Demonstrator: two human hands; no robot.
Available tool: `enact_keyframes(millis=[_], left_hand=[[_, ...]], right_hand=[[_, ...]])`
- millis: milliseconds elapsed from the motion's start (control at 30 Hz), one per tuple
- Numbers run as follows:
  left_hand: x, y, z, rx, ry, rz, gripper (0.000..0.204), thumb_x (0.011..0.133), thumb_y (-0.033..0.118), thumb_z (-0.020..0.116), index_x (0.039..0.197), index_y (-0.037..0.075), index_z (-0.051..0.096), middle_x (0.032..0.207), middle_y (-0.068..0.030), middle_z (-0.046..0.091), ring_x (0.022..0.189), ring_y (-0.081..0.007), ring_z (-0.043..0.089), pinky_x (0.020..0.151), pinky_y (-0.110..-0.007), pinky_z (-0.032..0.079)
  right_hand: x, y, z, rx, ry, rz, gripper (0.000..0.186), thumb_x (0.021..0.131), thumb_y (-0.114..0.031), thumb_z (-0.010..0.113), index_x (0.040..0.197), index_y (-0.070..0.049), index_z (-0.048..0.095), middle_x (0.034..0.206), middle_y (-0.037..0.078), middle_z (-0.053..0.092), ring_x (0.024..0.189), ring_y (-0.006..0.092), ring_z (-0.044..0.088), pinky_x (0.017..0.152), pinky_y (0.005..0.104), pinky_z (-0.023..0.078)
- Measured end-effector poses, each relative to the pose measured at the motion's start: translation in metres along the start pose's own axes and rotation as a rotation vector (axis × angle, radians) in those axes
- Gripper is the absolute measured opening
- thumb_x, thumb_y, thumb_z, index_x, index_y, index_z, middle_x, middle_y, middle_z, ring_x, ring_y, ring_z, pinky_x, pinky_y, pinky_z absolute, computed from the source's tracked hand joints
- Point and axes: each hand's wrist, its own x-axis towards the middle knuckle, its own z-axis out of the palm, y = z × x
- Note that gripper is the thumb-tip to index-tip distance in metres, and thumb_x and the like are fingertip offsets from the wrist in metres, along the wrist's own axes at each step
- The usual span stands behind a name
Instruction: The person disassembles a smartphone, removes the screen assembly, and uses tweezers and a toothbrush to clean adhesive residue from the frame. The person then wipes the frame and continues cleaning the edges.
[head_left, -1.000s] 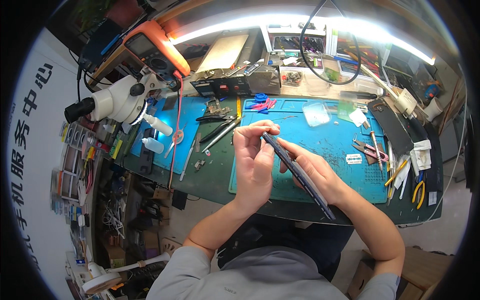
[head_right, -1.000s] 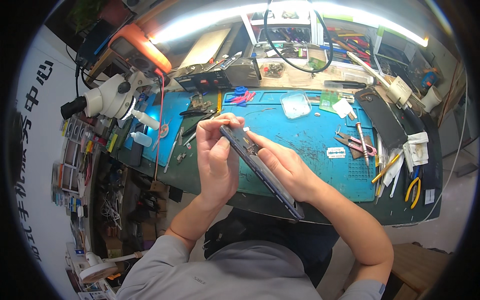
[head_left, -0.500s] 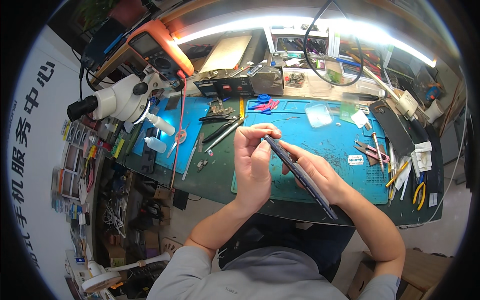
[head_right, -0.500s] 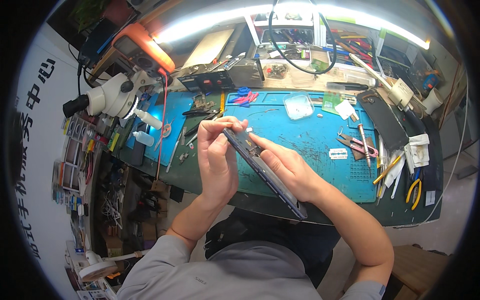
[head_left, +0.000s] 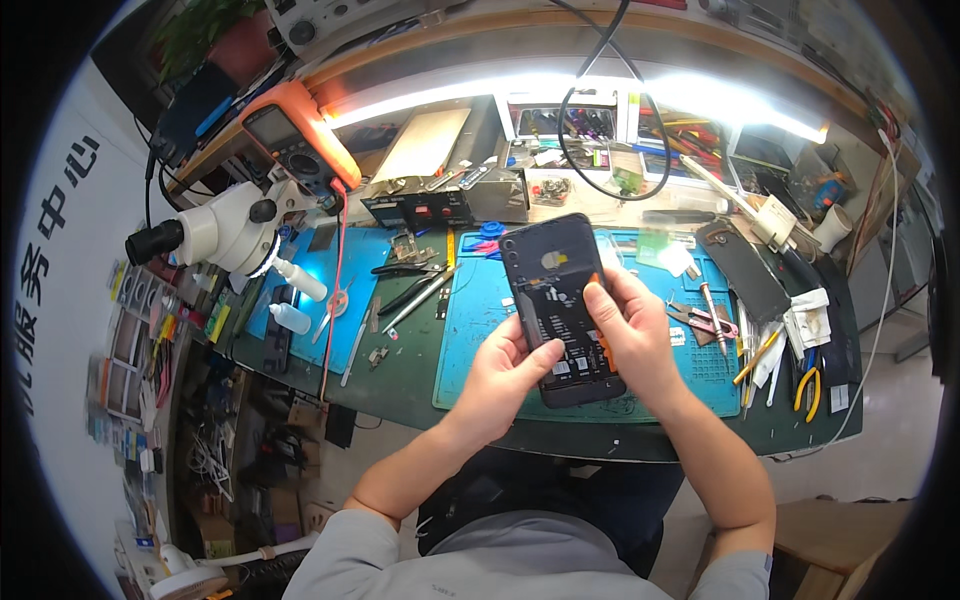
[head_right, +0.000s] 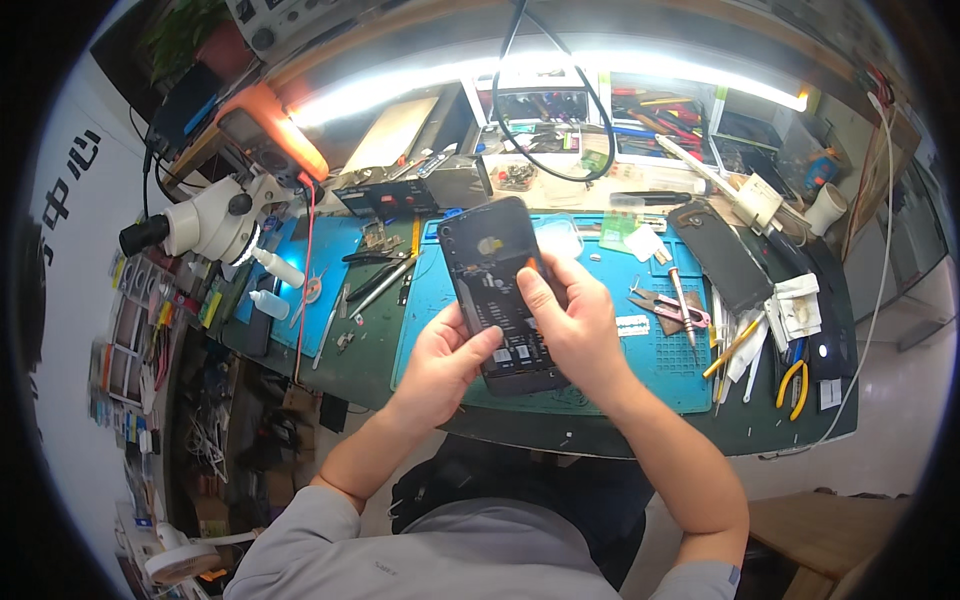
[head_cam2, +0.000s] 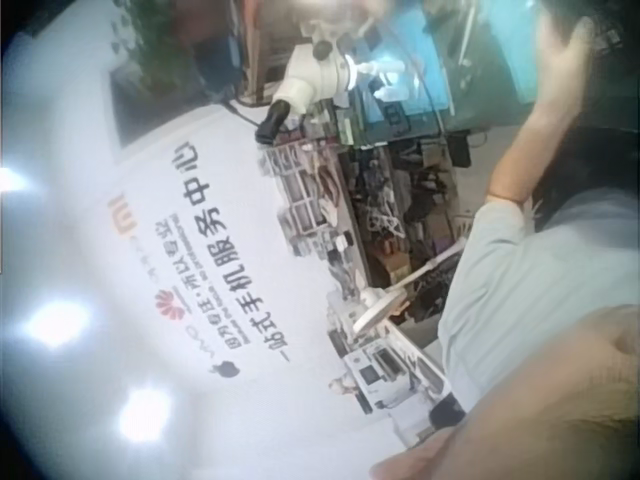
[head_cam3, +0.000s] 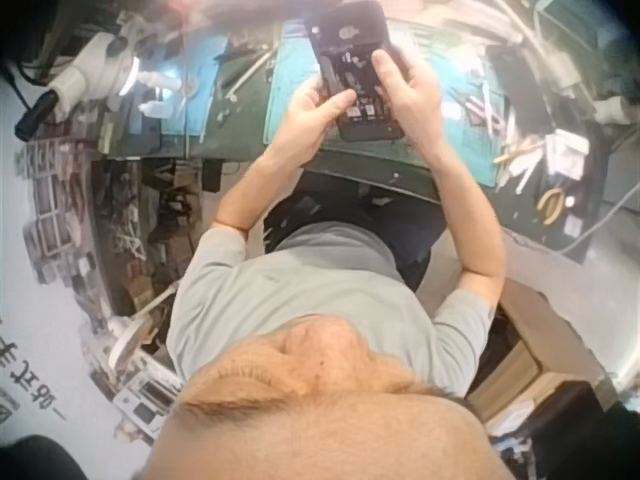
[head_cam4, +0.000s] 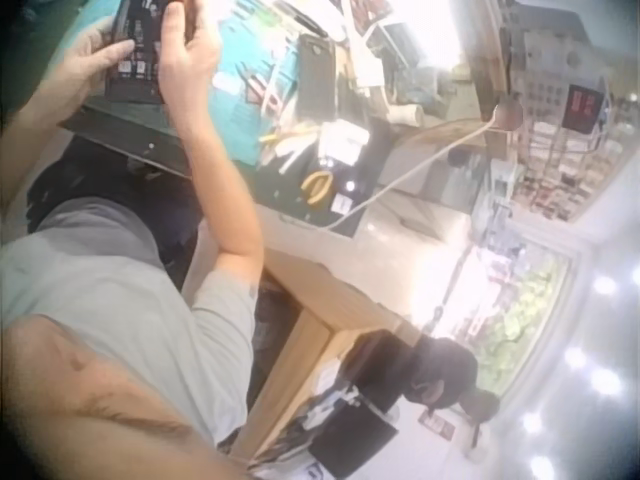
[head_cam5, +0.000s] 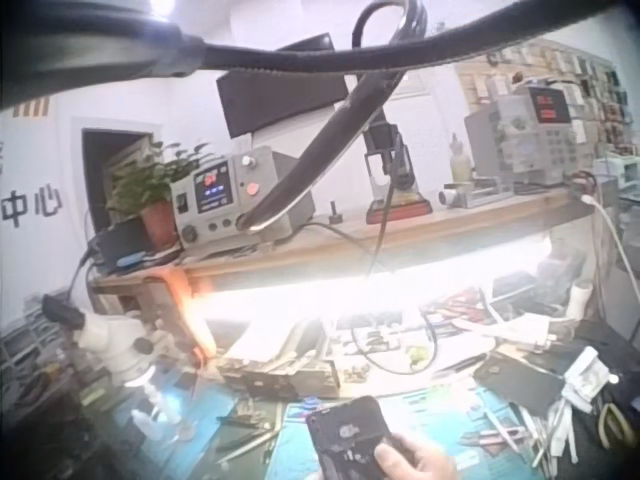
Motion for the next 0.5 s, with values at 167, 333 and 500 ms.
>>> enact_keyframes(millis=[167,333,500], left_hand=[[-0.004,0.021,0.000,-0.291,-0.216,-0.271,0.042,0.109,0.015,0.064,0.147,0.001,0.052,0.137,-0.0093,0.067,0.124,-0.0187,0.069,0.105,-0.041,0.060],[-0.009,0.013,0.003,0.014,-0.207,-0.243,0.040,0.110,0.024,0.065,0.143,0.003,0.058,0.134,-0.0075,0.069,0.118,-0.0176,0.070,0.101,-0.040,0.061],[-0.024,0.030,0.008,0.956,-0.073,0.570,0.047,0.096,0.016,0.082,0.139,0.004,0.065,0.128,-0.0126,0.070,0.114,-0.0258,0.071,0.097,-0.042,0.059]], right_hand=[[0.005,-0.015,-0.006,0.552,-0.284,0.276,0.085,0.104,-0.073,0.049,0.148,0.000,0.053,0.134,0.019,0.069,0.120,0.0262,0.071,0.104,0.0417,0.059],[0.004,-0.020,-0.004,0.611,-0.171,0.302,0.090,0.105,-0.077,0.037,0.149,0.001,0.052,0.134,0.025,0.068,0.113,0.0335,0.075,0.092,0.0456,0.067],[0.011,-0.021,-0.015,0.575,0.030,0.361,0.104,0.097,-0.088,0.041,0.149,0.002,0.047,0.127,0.022,0.065,0.115,0.0317,0.071,0.089,0.0498,0.067]])
